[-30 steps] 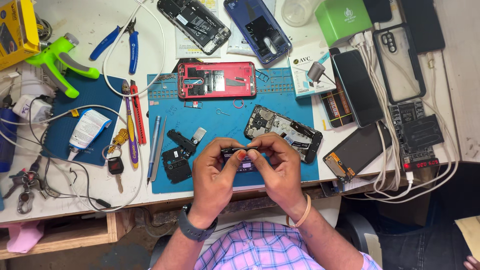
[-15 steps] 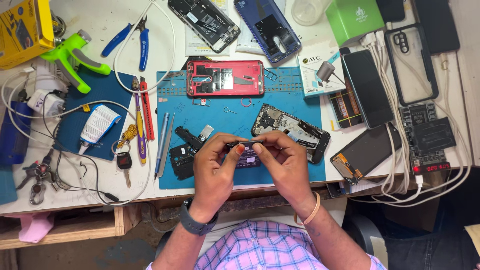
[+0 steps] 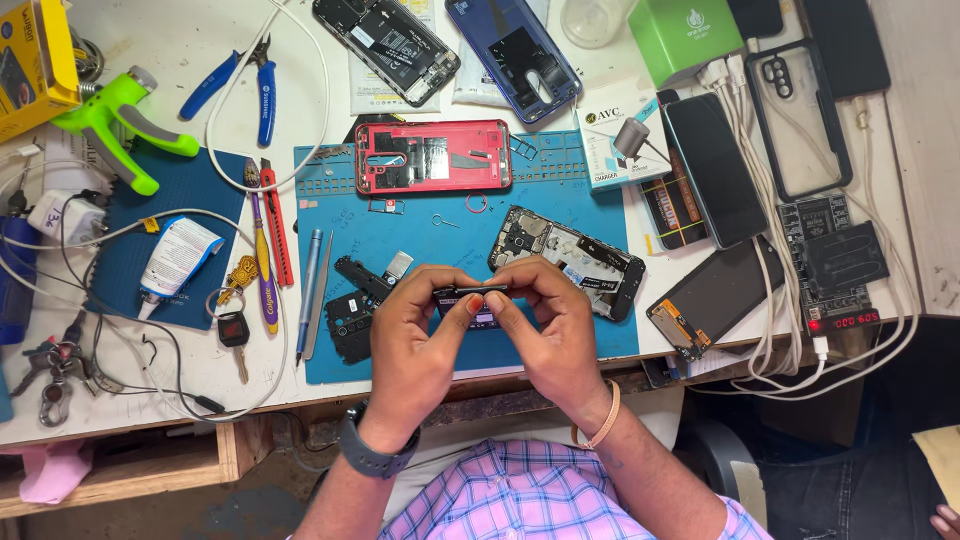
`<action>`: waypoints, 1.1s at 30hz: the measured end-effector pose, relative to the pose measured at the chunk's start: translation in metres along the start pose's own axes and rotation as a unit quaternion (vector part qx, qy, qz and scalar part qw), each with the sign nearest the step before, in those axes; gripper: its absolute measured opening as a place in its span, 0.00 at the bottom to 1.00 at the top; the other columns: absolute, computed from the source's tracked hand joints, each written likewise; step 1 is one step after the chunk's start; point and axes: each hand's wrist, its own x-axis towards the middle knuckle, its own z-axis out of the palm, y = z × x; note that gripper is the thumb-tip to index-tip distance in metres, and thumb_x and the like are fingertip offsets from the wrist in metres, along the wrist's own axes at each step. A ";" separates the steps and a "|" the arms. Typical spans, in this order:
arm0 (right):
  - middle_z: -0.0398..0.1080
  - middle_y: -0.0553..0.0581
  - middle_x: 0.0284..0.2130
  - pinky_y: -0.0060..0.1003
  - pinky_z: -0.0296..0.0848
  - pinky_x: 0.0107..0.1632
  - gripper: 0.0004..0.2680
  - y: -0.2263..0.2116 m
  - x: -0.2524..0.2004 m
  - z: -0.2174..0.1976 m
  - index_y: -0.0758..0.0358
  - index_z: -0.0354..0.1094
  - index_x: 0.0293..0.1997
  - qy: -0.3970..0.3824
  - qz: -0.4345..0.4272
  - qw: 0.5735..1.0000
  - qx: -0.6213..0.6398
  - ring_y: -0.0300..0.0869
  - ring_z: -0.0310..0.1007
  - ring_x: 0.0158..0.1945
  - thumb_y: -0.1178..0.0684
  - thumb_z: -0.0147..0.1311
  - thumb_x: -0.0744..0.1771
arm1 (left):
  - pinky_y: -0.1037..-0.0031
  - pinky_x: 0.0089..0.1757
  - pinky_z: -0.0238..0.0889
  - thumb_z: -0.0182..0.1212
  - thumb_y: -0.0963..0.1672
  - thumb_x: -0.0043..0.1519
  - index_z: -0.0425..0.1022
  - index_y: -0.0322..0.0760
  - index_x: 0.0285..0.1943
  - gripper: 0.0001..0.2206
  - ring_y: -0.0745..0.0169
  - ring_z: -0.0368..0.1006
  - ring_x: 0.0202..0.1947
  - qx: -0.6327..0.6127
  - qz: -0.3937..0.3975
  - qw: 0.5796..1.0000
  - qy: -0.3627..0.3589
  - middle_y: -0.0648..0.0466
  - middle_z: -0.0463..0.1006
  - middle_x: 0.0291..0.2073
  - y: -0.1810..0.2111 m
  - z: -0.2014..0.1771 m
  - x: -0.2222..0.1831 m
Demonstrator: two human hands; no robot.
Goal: The person removes a battery from a mobile phone and then handles the phone chassis and other internal components by hand.
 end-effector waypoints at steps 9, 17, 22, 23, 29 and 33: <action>0.73 0.59 0.43 0.29 0.75 0.50 0.04 -0.010 0.000 0.004 0.72 0.72 0.46 0.026 0.007 0.999 -0.035 0.37 0.74 0.46 0.64 0.57 0.68 | 0.75 0.42 0.69 0.66 0.38 0.59 0.79 0.30 0.42 0.04 0.64 0.78 0.38 0.080 0.070 0.994 0.026 0.52 0.81 0.36 0.011 -0.001 0.002; 0.79 0.56 0.43 0.33 0.80 0.47 0.08 -0.048 -0.024 -0.068 0.65 0.78 0.49 0.048 0.013 0.959 -0.281 0.40 0.80 0.42 0.59 0.65 0.66 | 0.76 0.40 0.72 0.68 0.39 0.58 0.79 0.33 0.48 0.10 0.68 0.81 0.36 0.203 -0.001 0.979 0.034 0.52 0.85 0.36 0.028 -0.047 -0.009; 0.69 0.64 0.57 0.50 0.67 0.62 0.29 -0.053 0.005 -0.081 0.66 0.63 0.64 -0.014 -0.141 0.857 -0.496 0.57 0.69 0.60 0.49 0.71 0.58 | 0.76 0.38 0.72 0.65 0.37 0.59 0.74 0.35 0.62 0.21 0.67 0.79 0.37 0.234 -0.040 0.969 0.065 0.48 0.82 0.43 0.032 -0.058 -0.012; 0.68 0.65 0.59 0.51 0.65 0.63 0.32 -0.052 0.008 -0.080 0.66 0.60 0.66 -0.030 -0.142 0.852 -0.503 0.58 0.67 0.61 0.47 0.71 0.57 | 0.77 0.38 0.73 0.64 0.37 0.58 0.74 0.37 0.64 0.22 0.68 0.78 0.37 0.212 -0.066 0.973 0.064 0.48 0.81 0.43 0.030 -0.059 -0.013; 0.69 0.63 0.57 0.48 0.67 0.62 0.31 -0.034 0.015 -0.083 0.64 0.58 0.65 -0.040 -0.107 0.865 -0.488 0.55 0.68 0.60 0.51 0.72 0.57 | 0.79 0.38 0.74 0.62 0.35 0.58 0.74 0.38 0.65 0.23 0.72 0.77 0.38 0.122 -0.136 0.982 0.049 0.51 0.79 0.48 0.018 -0.064 -0.026; 0.70 0.58 0.56 0.42 0.71 0.62 0.29 -0.026 0.014 -0.085 0.63 0.57 0.61 -0.055 -0.055 0.920 -0.383 0.48 0.72 0.59 0.55 0.72 0.57 | 0.81 0.42 0.70 0.60 0.33 0.60 0.72 0.32 0.67 0.23 0.72 0.73 0.40 -0.025 -0.140 0.987 0.075 0.50 0.74 0.50 0.008 -0.072 -0.035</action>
